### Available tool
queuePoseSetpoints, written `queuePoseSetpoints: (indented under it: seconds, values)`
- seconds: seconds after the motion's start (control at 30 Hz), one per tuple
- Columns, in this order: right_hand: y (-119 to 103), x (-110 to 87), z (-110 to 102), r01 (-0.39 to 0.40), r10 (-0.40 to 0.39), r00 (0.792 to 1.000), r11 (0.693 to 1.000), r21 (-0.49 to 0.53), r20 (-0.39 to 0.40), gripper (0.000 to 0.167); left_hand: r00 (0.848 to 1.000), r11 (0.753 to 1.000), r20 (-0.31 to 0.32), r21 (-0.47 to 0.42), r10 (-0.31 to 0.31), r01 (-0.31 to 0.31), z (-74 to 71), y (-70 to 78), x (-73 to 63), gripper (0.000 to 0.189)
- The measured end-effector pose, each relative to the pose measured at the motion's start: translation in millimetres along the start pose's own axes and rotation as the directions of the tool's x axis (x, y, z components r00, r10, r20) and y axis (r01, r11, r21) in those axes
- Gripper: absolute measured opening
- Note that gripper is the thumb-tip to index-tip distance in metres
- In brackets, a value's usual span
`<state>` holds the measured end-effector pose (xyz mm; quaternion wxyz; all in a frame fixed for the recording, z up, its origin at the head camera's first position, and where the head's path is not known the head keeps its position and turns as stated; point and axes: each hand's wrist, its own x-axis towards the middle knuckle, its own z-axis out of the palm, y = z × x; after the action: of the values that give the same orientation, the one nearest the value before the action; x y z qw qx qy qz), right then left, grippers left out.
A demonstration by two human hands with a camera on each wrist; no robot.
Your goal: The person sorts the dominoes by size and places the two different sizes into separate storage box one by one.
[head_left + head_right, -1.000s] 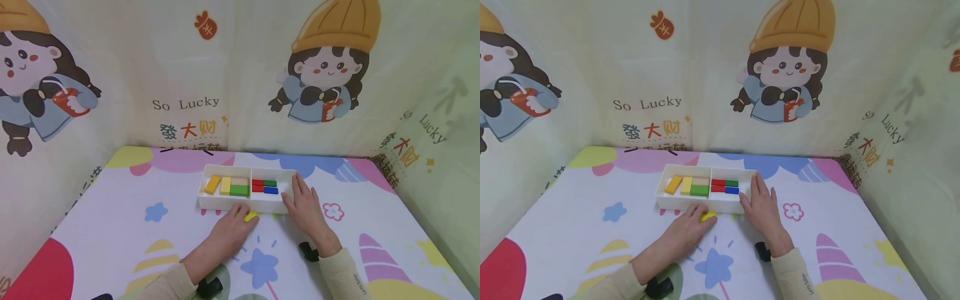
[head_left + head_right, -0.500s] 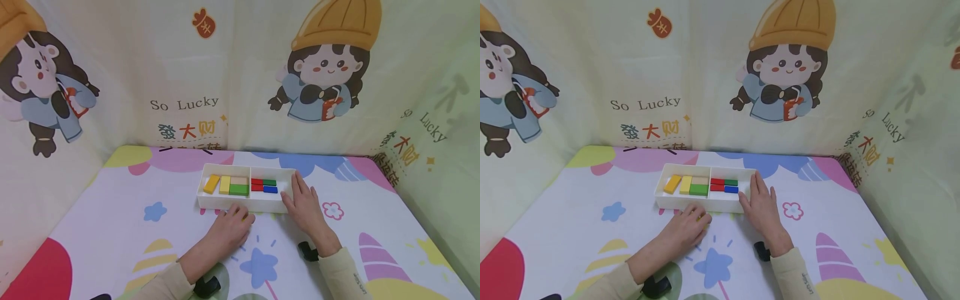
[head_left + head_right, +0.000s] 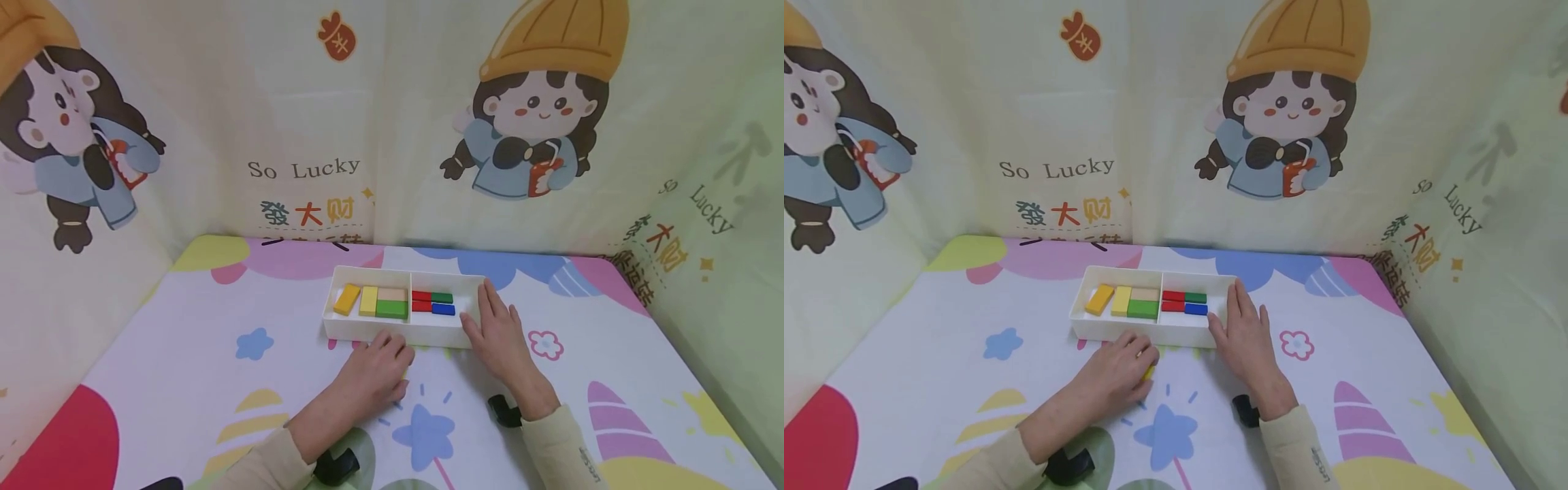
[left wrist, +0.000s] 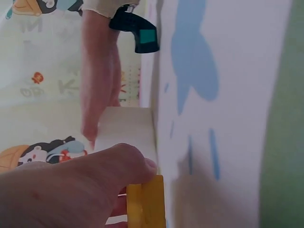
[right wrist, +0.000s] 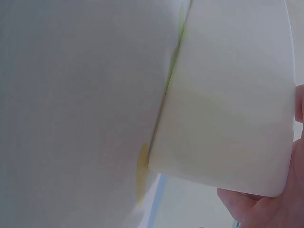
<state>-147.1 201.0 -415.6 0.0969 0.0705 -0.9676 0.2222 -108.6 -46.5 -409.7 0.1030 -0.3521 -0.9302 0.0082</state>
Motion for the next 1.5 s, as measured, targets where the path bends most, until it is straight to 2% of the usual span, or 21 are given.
queuePoseSetpoints:
  seconds: [0.23, 0.43, 0.73, 1.07, 1.2, 1.5]
  values:
    - [-0.1, -1.2, 0.2, -0.01, 0.01, 1.0, 1.0, 0.009, 0.009, 0.074, 1.0, 1.0, 0.008, -0.003, -0.027, 0.027, -9.9, 0.8, -1.1, 0.039]
    - [-0.1, -1.3, -0.5, -0.002, 0.002, 1.0, 1.0, 0.014, 0.005, 0.073, 0.999, 1.0, -0.015, -0.002, -0.031, 0.031, -17.5, -1.2, -2.0, 0.037]
    - [-0.9, -1.8, -1.6, 0.0, 0.0, 1.0, 1.0, 0.018, 0.013, 0.073, 0.998, 0.997, -0.06, 0.08, 0.008, -0.003, -25.5, -7.1, -2.5, 0.037]
    - [-0.5, -1.5, -2.4, -0.009, 0.009, 1.0, 1.0, 0.011, 0.017, 0.074, 0.999, 0.994, -0.011, 0.102, 0.037, -0.036, -27.3, -4.8, -4.9, 0.044]
    - [-0.4, -2.0, -2.1, -0.008, 0.008, 1.0, 1.0, 0.013, 0.019, 0.074, 0.999, 0.996, -0.005, 0.079, 0.046, -0.045, -28.0, -5.7, -5.1, 0.042]
    - [-0.4, -1.2, -2.6, -0.009, 0.008, 1.0, 1.0, 0.012, 0.018, 0.074, 0.993, 0.987, -0.043, 0.121, 0.11, -0.104, -32.5, -9.7, -3.3, 0.04]
